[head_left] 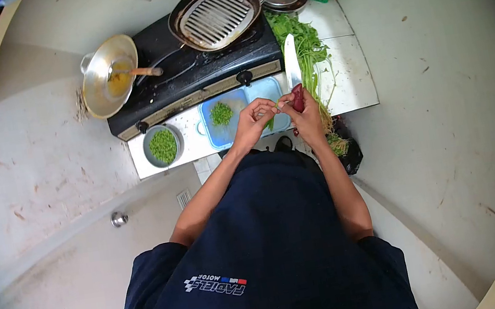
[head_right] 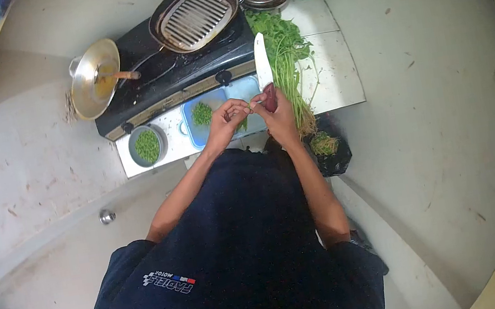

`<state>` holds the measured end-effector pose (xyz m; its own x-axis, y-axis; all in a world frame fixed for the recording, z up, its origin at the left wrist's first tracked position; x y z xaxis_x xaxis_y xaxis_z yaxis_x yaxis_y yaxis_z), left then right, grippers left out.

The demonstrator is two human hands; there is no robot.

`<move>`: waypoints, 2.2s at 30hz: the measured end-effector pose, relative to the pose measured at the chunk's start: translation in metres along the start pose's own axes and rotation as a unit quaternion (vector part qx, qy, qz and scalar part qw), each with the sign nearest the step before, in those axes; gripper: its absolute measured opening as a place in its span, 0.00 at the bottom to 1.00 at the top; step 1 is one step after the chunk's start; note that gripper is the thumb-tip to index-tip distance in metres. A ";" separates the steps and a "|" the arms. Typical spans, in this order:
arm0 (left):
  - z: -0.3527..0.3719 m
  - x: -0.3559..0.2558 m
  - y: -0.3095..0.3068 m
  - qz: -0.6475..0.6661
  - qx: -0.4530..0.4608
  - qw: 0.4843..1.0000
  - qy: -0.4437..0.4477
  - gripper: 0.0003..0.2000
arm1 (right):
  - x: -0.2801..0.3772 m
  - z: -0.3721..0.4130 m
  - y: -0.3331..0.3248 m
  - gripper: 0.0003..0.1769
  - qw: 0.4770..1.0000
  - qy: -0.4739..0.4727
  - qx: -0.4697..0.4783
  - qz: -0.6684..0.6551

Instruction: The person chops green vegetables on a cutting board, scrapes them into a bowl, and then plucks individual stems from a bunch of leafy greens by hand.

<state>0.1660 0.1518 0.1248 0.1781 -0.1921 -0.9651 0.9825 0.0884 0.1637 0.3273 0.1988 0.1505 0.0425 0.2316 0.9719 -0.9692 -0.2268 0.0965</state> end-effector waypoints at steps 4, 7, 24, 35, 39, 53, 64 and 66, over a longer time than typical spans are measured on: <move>0.012 -0.002 0.003 -0.067 -0.045 0.997 -0.016 0.07 | 0.002 0.001 0.003 0.14 0.999 0.002 0.032 -0.006; 0.018 0.000 0.006 -0.051 -0.065 0.997 -0.010 0.06 | -0.012 -0.003 0.002 0.14 0.998 -0.017 0.056 -0.033; 0.052 0.012 -0.004 0.069 -0.081 0.990 -0.093 0.04 | -0.023 -0.002 0.005 0.14 0.987 0.081 0.135 0.028; 0.043 -0.005 -0.031 -0.014 -0.027 0.999 -0.038 0.02 | -0.012 0.000 0.040 0.13 0.990 0.078 0.113 -0.007; 0.032 -0.008 -0.043 -0.021 -0.014 1.000 0.015 0.03 | -0.011 0.000 0.047 0.14 0.993 0.064 0.100 0.012; 0.033 -0.020 -0.105 -0.027 0.065 0.997 0.006 0.04 | -0.001 0.004 0.102 0.14 0.993 0.046 0.112 0.009; 0.058 0.006 -0.139 0.253 0.096 0.958 -0.091 0.09 | -0.001 0.028 0.148 0.13 0.994 0.042 0.097 -0.001; 0.057 0.010 -0.145 0.223 0.116 0.963 -0.101 0.08 | -0.011 0.028 0.146 0.13 0.995 0.047 0.086 0.005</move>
<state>0.0283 0.0816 0.1034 0.5696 -0.3738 -0.7320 0.7869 -0.0093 0.6170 0.1922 0.1364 0.1603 0.0026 0.3135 0.9496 -0.9134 -0.3858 0.1299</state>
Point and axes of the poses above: each hand's wrist, its own z-axis away from the middle knuckle, its own y-axis out of the palm, x = y × z, the point moved 2 cm from there along -z, towards the middle knuckle, and after that the axes turned 2 degrees about -x, right-handed, at the moved point
